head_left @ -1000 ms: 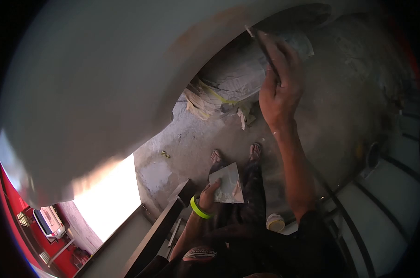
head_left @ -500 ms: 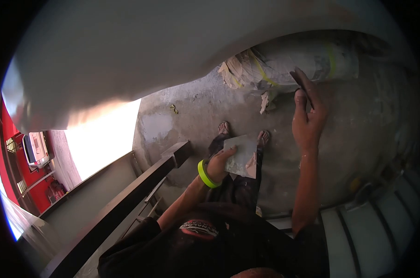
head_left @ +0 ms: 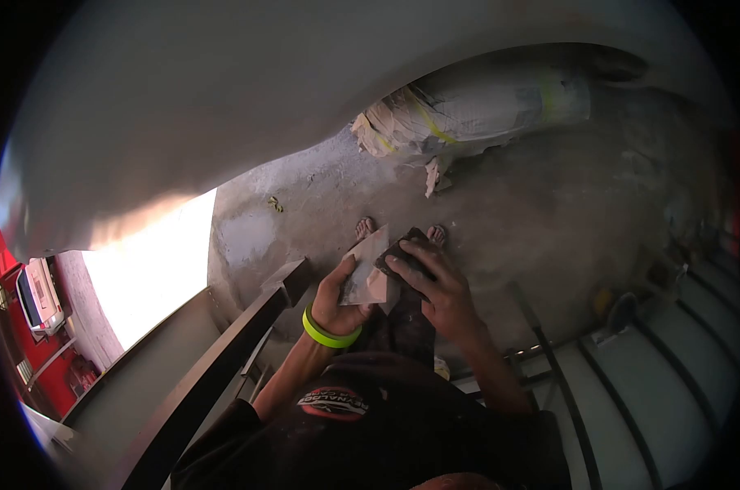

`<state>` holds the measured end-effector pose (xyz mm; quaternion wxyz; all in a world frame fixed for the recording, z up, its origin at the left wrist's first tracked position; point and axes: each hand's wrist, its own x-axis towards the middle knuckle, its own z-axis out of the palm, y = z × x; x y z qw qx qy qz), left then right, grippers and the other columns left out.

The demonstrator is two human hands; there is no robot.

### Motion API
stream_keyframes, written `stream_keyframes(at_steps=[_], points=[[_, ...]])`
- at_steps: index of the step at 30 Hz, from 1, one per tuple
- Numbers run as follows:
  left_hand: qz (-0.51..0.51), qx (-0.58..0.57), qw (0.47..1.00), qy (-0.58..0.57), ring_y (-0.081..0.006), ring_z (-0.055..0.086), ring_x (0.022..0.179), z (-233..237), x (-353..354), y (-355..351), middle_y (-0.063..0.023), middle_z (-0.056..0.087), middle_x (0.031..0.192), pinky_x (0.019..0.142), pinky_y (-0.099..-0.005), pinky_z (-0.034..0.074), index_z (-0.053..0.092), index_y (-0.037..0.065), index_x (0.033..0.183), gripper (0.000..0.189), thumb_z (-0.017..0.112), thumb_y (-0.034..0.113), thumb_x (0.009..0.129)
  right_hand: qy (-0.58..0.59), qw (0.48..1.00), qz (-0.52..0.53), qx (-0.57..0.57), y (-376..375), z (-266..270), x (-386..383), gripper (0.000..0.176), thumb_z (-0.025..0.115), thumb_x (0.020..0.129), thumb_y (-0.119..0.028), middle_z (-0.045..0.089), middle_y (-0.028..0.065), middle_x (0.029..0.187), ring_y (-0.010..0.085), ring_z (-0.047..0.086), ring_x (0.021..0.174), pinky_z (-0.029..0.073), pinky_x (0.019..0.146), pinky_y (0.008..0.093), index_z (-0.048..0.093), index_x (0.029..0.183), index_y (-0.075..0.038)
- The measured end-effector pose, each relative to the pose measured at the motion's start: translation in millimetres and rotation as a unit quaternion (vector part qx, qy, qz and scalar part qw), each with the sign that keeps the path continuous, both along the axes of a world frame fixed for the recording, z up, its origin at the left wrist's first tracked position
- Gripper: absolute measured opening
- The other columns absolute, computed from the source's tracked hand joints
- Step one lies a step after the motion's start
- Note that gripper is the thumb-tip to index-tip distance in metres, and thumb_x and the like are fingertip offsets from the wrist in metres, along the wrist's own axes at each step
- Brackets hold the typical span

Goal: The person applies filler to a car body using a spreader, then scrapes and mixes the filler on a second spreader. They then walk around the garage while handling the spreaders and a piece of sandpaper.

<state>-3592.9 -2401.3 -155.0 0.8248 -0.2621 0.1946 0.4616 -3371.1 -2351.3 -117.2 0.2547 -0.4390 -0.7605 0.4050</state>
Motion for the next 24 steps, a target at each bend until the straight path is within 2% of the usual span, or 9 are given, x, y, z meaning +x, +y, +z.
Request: stream_keyframes(at_steps=[3, 4, 7, 10, 13, 14, 17, 21, 24], points=[[0.035, 0.058, 0.998, -0.017, -0.0301, 0.069, 0.112, 26, -9, -8, -0.02, 0.064, 0.129, 0.091, -0.0401, 0.062, 0.042, 0.0, 0.147, 0.05, 0.049, 0.027, 0.106, -0.228, 0.97, 0.004, 0.084, -12, -20, 13, 0.061, 0.058, 0.078, 0.01, 0.055, 0.0126, 0.14, 0.0343, 0.054, 0.13, 0.044, 0.109, 0.0493, 0.067, 0.132, -0.018], [0.014, 0.064, 0.993, 0.099, -0.0306, 0.068, 0.113, 43, -10, -2, -0.0196, 0.064, 0.129, 0.101, -0.0418, 0.055, 0.044, -0.002, 0.145, 0.05, 0.053, 0.025, 0.104, -0.204, 0.978, -0.017, 0.032, -16, -20, 22, 0.056, 0.058, 0.081, 0.007, 0.06, 0.0131, 0.136, 0.0363, 0.056, 0.128, 0.047, 0.105, 0.0472, 0.066, 0.132, -0.014], [-0.057, 0.072, 0.975, 0.202, -0.0317, 0.067, 0.113, 41, -19, 5, -0.019, 0.063, 0.129, 0.103, -0.0437, 0.053, 0.044, -0.003, 0.143, 0.049, 0.053, 0.021, 0.101, -0.045, 0.983, -0.179, 0.015, -38, -26, 32, 0.042, 0.057, 0.09, 0.005, 0.066, 0.0159, 0.125, 0.0367, 0.065, 0.113, 0.051, 0.099, 0.0423, 0.064, 0.13, -0.005], [-0.092, 0.078, 0.97, 0.211, -0.0308, 0.068, 0.111, 32, -10, 13, -0.0181, 0.065, 0.125, 0.1, -0.043, 0.054, 0.047, -0.003, 0.14, 0.047, 0.053, 0.017, 0.098, 0.077, 0.941, -0.322, -0.074, -54, -18, 28, 0.022, 0.061, 0.098, -0.007, 0.072, 0.0142, 0.101, 0.0263, 0.069, 0.087, 0.054, 0.083, 0.0349, 0.067, 0.116, 0.003], [-0.146, 0.108, 0.94, 0.289, -0.0244, 0.07, 0.105, 26, 0, 13, -0.0145, 0.068, 0.12, 0.094, -0.0399, 0.057, 0.055, -0.003, 0.132, 0.039, 0.055, 0.017, 0.1, 0.046, 0.875, -0.384, -0.29, -81, -32, 46, 0.025, 0.066, 0.099, -0.016, 0.069, 0.0068, 0.093, 0.0103, 0.06, 0.081, 0.049, 0.072, 0.0305, 0.066, 0.111, 0.006], [-0.159, 0.112, 0.933, 0.302, -0.0225, 0.071, 0.102, 26, 1, 13, -0.0129, 0.07, 0.117, 0.091, -0.0379, 0.058, 0.058, -0.003, 0.13, 0.036, 0.057, 0.016, 0.099, 0.095, 0.87, -0.402, -0.27, -85, -38, 44, 0.022, 0.071, 0.096, -0.019, 0.065, 0.0011, 0.081, 0.0084, 0.054, 0.074, 0.045, 0.065, 0.0308, 0.069, 0.102, 0.002], [-0.162, 0.156, 0.916, 0.333, -0.0214, 0.071, 0.101, 7, 15, 0, -0.011, 0.071, 0.117, 0.088, -0.0353, 0.058, 0.061, -0.001, 0.129, 0.034, 0.061, 0.009, 0.097, 0.238, 0.779, -0.483, -0.322, -105, -71, 54, 0.02, 0.072, 0.094, -0.016, 0.064, -0.0012, 0.081, 0.0086, 0.054, 0.076, 0.045, 0.068, 0.029, 0.07, 0.091, 0.003], [-0.211, 0.203, 0.877, 0.38, -0.0196, 0.071, 0.102, 6, 33, -6, -0.009, 0.071, 0.118, 0.088, -0.0336, 0.057, 0.064, 0.001, 0.129, 0.036, 0.066, 0.004, 0.093, 0.403, 0.65, -0.526, -0.372, -110, -71, 72, 0.023, 0.075, 0.091, -0.011, 0.068, 0.0036, 0.106, 0.014, 0.064, 0.097, 0.05, 0.088, 0.0305, 0.069, 0.112, -0.002], [-0.245, 0.211, 0.85, 0.415, -0.0203, 0.069, 0.106, 11, 56, -14, -0.0097, 0.071, 0.118, 0.092, -0.0359, 0.055, 0.062, 0.001, 0.129, 0.043, 0.07, 0.0, 0.087, 0.465, 0.621, -0.497, -0.39, -128, -91, 113, 0.043, 0.074, 0.091, -0.009, 0.064, 0.0066, 0.123, 0.0197, 0.062, 0.114, 0.051, 0.098, 0.0358, 0.059, 0.131, -0.004]])
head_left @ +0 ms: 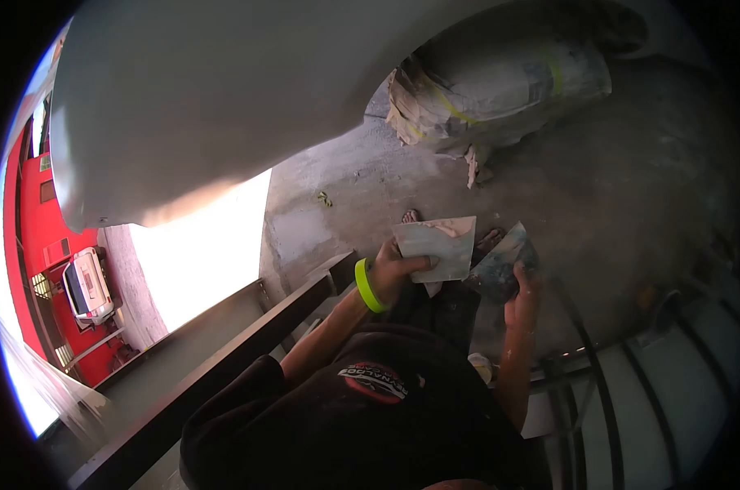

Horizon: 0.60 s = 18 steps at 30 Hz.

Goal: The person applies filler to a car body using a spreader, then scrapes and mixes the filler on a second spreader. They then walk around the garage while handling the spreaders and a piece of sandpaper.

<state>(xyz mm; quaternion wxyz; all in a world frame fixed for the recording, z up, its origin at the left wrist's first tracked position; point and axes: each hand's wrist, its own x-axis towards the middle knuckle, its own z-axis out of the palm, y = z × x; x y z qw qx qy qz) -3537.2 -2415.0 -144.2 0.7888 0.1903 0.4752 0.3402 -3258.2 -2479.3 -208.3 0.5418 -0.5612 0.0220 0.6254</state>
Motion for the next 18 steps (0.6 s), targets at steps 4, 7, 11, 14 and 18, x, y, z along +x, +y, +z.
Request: stream_keyframes(at_steps=[4, 7, 11, 14, 18], points=[[-0.01, -0.037, 0.999, 0.016, -0.0214, 0.067, 0.109, -16, 48, -23, -0.0096, 0.07, 0.119, 0.095, -0.0358, 0.054, 0.06, 0.0, 0.129, 0.047, 0.075, 0.004, 0.085, 0.201, 0.973, -0.068, 0.086, -24, -16, 65, 0.056, 0.071, 0.096, -0.019, 0.059, 0.0088, 0.138, 0.0251, 0.057, 0.127, 0.047, 0.107, 0.0452, 0.049, 0.145, -0.005], [-0.135, -0.015, 0.988, 0.073, -0.0238, 0.062, 0.121, 9, 96, -23, -0.0108, 0.065, 0.133, 0.104, -0.0373, 0.049, 0.048, 0.001, 0.145, 0.06, 0.072, 0.009, 0.091, 0.25, 0.962, -0.044, 0.103, -26, -12, 116, 0.061, 0.071, 0.097, -0.027, 0.06, 0.0091, 0.139, 0.027, 0.056, 0.129, 0.045, 0.11, 0.0476, 0.046, 0.148, -0.006], [-0.244, 0.311, 0.904, 0.159, -0.0218, 0.052, 0.134, 27, 180, -18, -0.0115, 0.055, 0.147, 0.114, -0.0358, 0.04, 0.031, 0.002, 0.157, 0.072, 0.067, 0.017, 0.097, 0.07, 0.995, 0.042, 0.049, -14, 3, 150, 0.061, 0.074, 0.095, -0.022, 0.062, 0.0109, 0.134, 0.0262, 0.063, 0.12, 0.052, 0.101, 0.0429, 0.047, 0.147, -0.003], [-0.264, 0.225, 0.937, 0.032, -0.0194, 0.044, 0.139, 55, 214, -7, -0.0111, 0.049, 0.152, 0.117, -0.0354, 0.035, 0.026, 0.003, 0.16, 0.074, 0.065, 0.024, 0.101, -0.019, 0.998, 0.044, 0.038, -3, 32, 156, 0.061, 0.075, 0.094, -0.017, 0.062, 0.0128, 0.133, 0.0261, 0.064, 0.116, 0.055, 0.097, 0.0408, 0.047, 0.146, -0.003], [-0.191, 0.029, 0.97, -0.145, -0.022, 0.036, 0.144, 69, 237, -3, -0.0131, 0.042, 0.155, 0.118, -0.0382, 0.033, 0.021, 0.0, 0.161, 0.083, 0.067, 0.033, 0.1, -0.082, 0.996, 0.036, 0.025, 10, 75, 169, 0.055, 0.074, 0.094, -0.016, 0.061, 0.0155, 0.133, 0.0267, 0.064, 0.117, 0.055, 0.095, 0.0405, 0.051, 0.142, 0.0]])
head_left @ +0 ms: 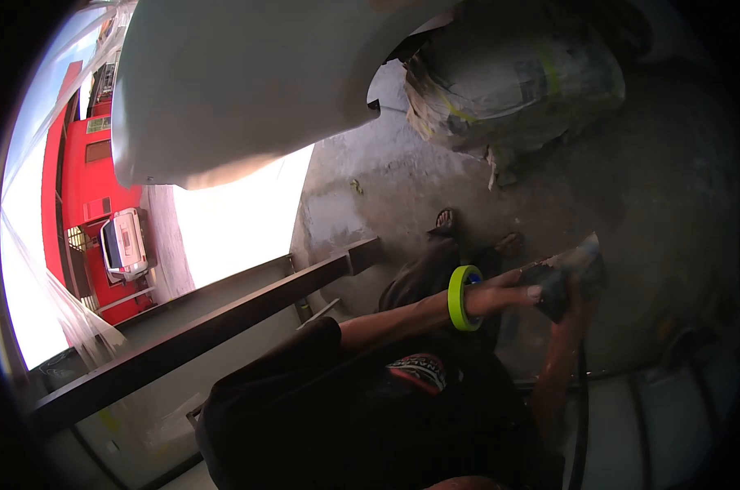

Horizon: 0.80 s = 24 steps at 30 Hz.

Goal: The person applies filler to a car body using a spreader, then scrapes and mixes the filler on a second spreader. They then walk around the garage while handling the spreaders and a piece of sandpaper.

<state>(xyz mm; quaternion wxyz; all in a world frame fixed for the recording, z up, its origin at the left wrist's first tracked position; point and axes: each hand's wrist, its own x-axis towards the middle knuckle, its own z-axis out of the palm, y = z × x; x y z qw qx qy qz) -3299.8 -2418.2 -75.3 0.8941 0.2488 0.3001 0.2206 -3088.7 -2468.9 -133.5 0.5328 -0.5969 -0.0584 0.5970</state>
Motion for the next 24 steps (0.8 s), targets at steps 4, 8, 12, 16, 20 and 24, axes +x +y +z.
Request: stream_keyframes(at_steps=[4, 8, 12, 16, 20, 24], points=[[0.019, 0.01, 1.0, 0.021, -0.0248, 0.034, 0.145, 18, 12, 12, -0.0147, 0.04, 0.156, 0.119, -0.0392, 0.031, 0.018, -0.003, 0.16, 0.096, 0.074, 0.039, 0.094, -0.275, 0.945, 0.172, 0.044, 0, 3, 12, 0.053, 0.076, 0.093, -0.021, 0.06, 0.0174, 0.132, 0.0274, 0.063, 0.118, 0.053, 0.094, 0.0434, 0.056, 0.134, 0.004], [0.014, 0.07, 0.997, 0.034, -0.0265, 0.035, 0.146, 14, 7, 24, -0.0167, 0.039, 0.157, 0.12, -0.0406, 0.031, 0.017, -0.003, 0.16, 0.105, 0.081, 0.038, 0.088, -0.352, 0.905, 0.237, 0.01, 18, 33, -4, 0.054, 0.08, 0.089, -0.026, 0.063, 0.0165, 0.127, 0.0259, 0.063, 0.116, 0.052, 0.093, 0.0423, 0.06, 0.129, 0.005], [-0.01, 0.057, 0.998, 0.02, -0.0261, 0.042, 0.141, 11, -4, 42, -0.0153, 0.046, 0.152, 0.118, -0.0395, 0.035, 0.024, 0.002, 0.16, 0.101, 0.085, 0.033, 0.085, -0.265, 0.952, 0.155, 0.019, 46, 78, -34, 0.052, 0.084, 0.085, -0.024, 0.068, 0.0111, 0.116, 0.0216, 0.065, 0.106, 0.052, 0.09, 0.0356, 0.063, 0.125, 0.003], [-0.106, 0.038, 0.994, 0.001, -0.0178, 0.052, 0.123, 22, -5, 76, -0.0044, 0.056, 0.127, 0.103, -0.034, 0.045, 0.047, 0.004, 0.143, 0.069, 0.08, 0.028, 0.088, -0.238, 0.944, 0.209, 0.086, 57, 98, -34, 0.047, 0.082, 0.085, -0.021, 0.069, 0.0111, 0.116, 0.0191, 0.066, 0.106, 0.053, 0.089, 0.0358, 0.063, 0.123, 0.001], [-0.184, 0.038, 0.982, -0.038, -0.0158, 0.056, 0.115, 27, -11, 112, -0.0051, 0.058, 0.122, 0.099, -0.0338, 0.048, 0.049, 0.0, 0.14, 0.066, 0.079, 0.029, 0.089, -0.188, 0.938, 0.246, 0.155, 78, 108, -43, 0.041, 0.079, 0.085, -0.016, 0.069, 0.0101, 0.115, 0.0184, 0.067, 0.102, 0.055, 0.086, 0.0367, 0.064, 0.12, 0.001], [-0.105, 0.02, 0.994, -0.015, -0.0227, 0.052, 0.129, 24, -23, 123, -0.0109, 0.053, 0.145, 0.109, -0.036, 0.043, 0.043, 0.0, 0.15, 0.082, 0.08, 0.038, 0.088, -0.17, 0.959, 0.175, 0.147, 96, 112, -58, 0.036, 0.075, 0.089, -0.011, 0.069, 0.0106, 0.116, 0.0196, 0.067, 0.101, 0.054, 0.087, 0.0367, 0.064, 0.121, 0.002]])
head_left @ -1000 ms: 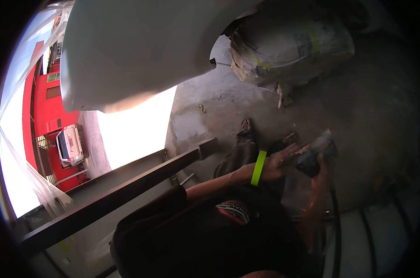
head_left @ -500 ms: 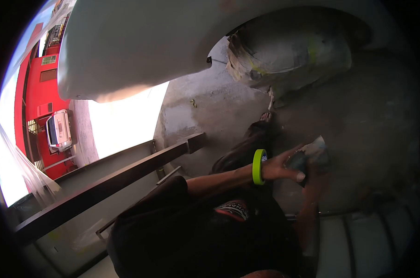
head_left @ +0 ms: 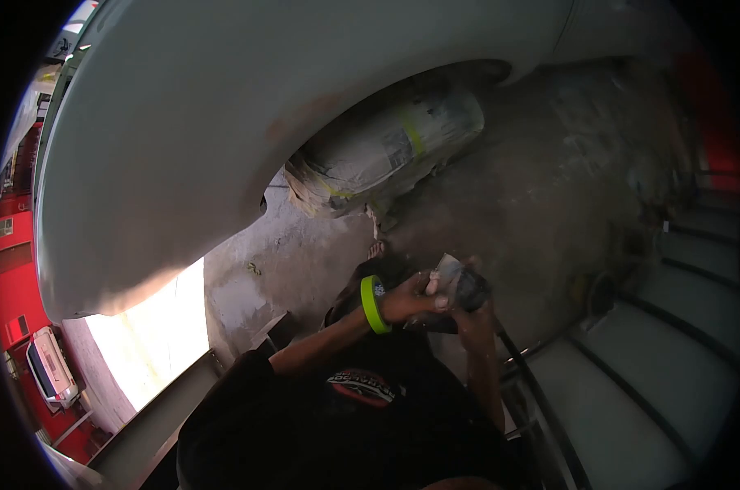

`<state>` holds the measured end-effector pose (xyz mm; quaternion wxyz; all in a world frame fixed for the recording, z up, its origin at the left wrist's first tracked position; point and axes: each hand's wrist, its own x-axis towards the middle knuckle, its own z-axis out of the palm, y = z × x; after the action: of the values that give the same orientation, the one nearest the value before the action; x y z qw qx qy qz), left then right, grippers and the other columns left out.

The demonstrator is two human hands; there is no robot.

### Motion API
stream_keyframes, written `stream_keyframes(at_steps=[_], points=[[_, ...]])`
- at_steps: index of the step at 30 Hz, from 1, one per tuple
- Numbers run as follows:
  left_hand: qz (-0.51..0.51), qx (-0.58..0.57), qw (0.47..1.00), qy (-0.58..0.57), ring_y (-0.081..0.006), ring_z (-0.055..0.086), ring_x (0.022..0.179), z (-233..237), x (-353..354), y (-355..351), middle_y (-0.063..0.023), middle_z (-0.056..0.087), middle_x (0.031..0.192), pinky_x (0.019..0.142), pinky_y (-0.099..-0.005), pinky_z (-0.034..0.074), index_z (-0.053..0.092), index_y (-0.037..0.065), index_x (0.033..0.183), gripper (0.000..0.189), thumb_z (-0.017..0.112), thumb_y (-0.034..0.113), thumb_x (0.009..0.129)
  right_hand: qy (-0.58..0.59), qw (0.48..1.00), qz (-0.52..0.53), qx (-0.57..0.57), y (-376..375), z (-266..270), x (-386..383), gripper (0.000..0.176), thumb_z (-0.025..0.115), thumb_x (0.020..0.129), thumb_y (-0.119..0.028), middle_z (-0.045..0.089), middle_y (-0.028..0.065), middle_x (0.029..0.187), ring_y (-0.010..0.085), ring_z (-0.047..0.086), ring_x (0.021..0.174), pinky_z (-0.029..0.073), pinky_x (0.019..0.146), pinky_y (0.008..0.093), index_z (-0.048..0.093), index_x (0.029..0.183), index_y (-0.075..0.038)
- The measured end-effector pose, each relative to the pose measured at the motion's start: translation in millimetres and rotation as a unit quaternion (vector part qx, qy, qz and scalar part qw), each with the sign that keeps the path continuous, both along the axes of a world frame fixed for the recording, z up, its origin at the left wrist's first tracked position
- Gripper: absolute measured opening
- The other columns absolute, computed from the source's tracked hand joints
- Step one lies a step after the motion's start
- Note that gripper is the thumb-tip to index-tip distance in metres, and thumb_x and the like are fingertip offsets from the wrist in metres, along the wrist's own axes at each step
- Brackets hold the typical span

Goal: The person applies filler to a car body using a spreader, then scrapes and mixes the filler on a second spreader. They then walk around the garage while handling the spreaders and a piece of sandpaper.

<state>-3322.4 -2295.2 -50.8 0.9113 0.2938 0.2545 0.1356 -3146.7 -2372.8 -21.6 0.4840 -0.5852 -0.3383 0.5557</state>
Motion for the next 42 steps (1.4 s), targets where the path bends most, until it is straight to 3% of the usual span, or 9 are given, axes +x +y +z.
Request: stream_keyframes(at_steps=[7, 13, 19, 23, 27, 28, 31, 34, 42], points=[[-0.032, 0.087, 0.995, -0.049, -0.0232, 0.05, 0.134, 31, 17, 35, -0.0141, 0.048, 0.15, 0.112, -0.0367, 0.04, 0.033, 0.0, 0.157, 0.088, 0.075, 0.038, 0.091, -0.009, 0.961, -0.275, -0.013, 16, 27, 11, 0.035, 0.072, 0.095, -0.015, 0.069, 0.0104, 0.113, 0.0183, 0.067, 0.102, 0.053, 0.09, 0.0314, 0.064, 0.125, 0.002], [-0.172, 0.09, 0.974, -0.118, -0.0239, 0.049, 0.133, 13, 82, 43, -0.0189, 0.051, 0.146, 0.114, -0.035, 0.036, 0.037, -0.002, 0.155, 0.082, 0.064, 0.051, 0.098, -0.065, 0.992, -0.095, -0.05, 5, 53, 50, 0.045, 0.085, 0.084, -0.017, 0.07, 0.0044, 0.105, 0.0184, 0.068, 0.098, 0.054, 0.087, 0.0325, 0.064, 0.12, 0.001], [0.039, -0.217, 0.973, -0.062, -0.0235, 0.047, 0.137, -11, 173, 45, -0.0156, 0.05, 0.146, 0.112, -0.0334, 0.04, 0.047, -0.001, 0.146, 0.081, 0.043, 0.066, 0.101, 0.255, 0.933, -0.247, 0.056, 8, 12, 114, 0.046, 0.074, 0.093, -0.014, 0.065, 0.0041, 0.116, 0.0183, 0.065, 0.103, 0.055, 0.093, 0.0373, 0.057, 0.134, -0.005], [0.249, -0.116, 0.959, 0.072, -0.0147, 0.065, 0.092, -17, 208, 56, -0.0052, 0.068, 0.098, 0.077, -0.0281, 0.051, 0.069, 0.002, 0.11, 0.034, 0.072, 0.032, 0.096, 0.255, 0.935, -0.246, 0.015, 10, -6, 190, 0.051, 0.075, 0.091, -0.013, 0.065, 0.0088, 0.116, 0.0221, 0.066, 0.104, 0.056, 0.092, 0.0382, 0.054, 0.135, -0.002], [0.263, 0.167, 0.949, 0.044, -0.0107, 0.064, 0.091, 3, 237, 66, 0.002, 0.067, 0.099, 0.083, -0.0263, 0.05, 0.066, 0.004, 0.111, 0.021, 0.074, 0.01, 0.092, 0.149, 0.964, -0.218, 0.001, 38, 15, 255, 0.046, 0.072, 0.092, -0.011, 0.064, 0.009, 0.116, 0.0189, 0.065, 0.102, 0.054, 0.09, 0.0343, 0.057, 0.133, 0.001], [0.238, 0.154, 0.958, 0.045, -0.0185, 0.057, 0.129, 12, 247, 62, -0.0051, 0.062, 0.133, 0.108, -0.0316, 0.044, 0.058, 0.005, 0.135, 0.039, 0.066, 0.013, 0.097, 0.156, 0.973, -0.171, 0.0, 40, 11, 277, 0.053, 0.074, 0.092, -0.013, 0.062, 0.0078, 0.129, 0.0197, 0.061, 0.115, 0.052, 0.098, 0.0357, 0.053, 0.14, -0.001], [0.135, 0.176, 0.974, -0.042, -0.0189, 0.047, 0.138, 37, 271, 64, -0.0069, 0.048, 0.152, 0.112, -0.0353, 0.041, 0.041, 0.007, 0.154, 0.058, 0.056, 0.033, 0.104, 0.104, 0.979, -0.175, -0.022, 54, -1, 310, 0.055, 0.075, 0.092, -0.013, 0.061, 0.0089, 0.132, 0.0213, 0.061, 0.117, 0.05, 0.1, 0.0367, 0.053, 0.141, 0.0], [0.062, 0.004, 0.99, -0.13, -0.0196, 0.04, 0.143, 44, 294, 64, -0.0068, 0.043, 0.156, 0.115, -0.0384, 0.037, 0.029, 0.007, 0.161, 0.071, 0.048, 0.048, 0.105, 0.046, 0.982, -0.181, -0.019, 72, 6, 327, 0.056, 0.076, 0.091, -0.012, 0.06, 0.0109, 0.134, 0.0235, 0.059, 0.121, 0.048, 0.103, 0.0374, 0.052, 0.141, 0.0], [-0.036, 0.256, 0.966, 0.009, -0.0294, 0.046, 0.137, 55, 349, 128, -0.0177, 0.046, 0.149, 0.113, -0.0411, 0.041, 0.026, -0.001, 0.157, 0.106, 0.078, 0.056, 0.085, -0.02, 0.995, -0.088, 0.038, 111, 32, 346, 0.047, 0.076, 0.089, -0.004, 0.064, 0.009, 0.122, 0.018, 0.06, 0.113, 0.047, 0.098, 0.0336, 0.057, 0.131, 0.001]])
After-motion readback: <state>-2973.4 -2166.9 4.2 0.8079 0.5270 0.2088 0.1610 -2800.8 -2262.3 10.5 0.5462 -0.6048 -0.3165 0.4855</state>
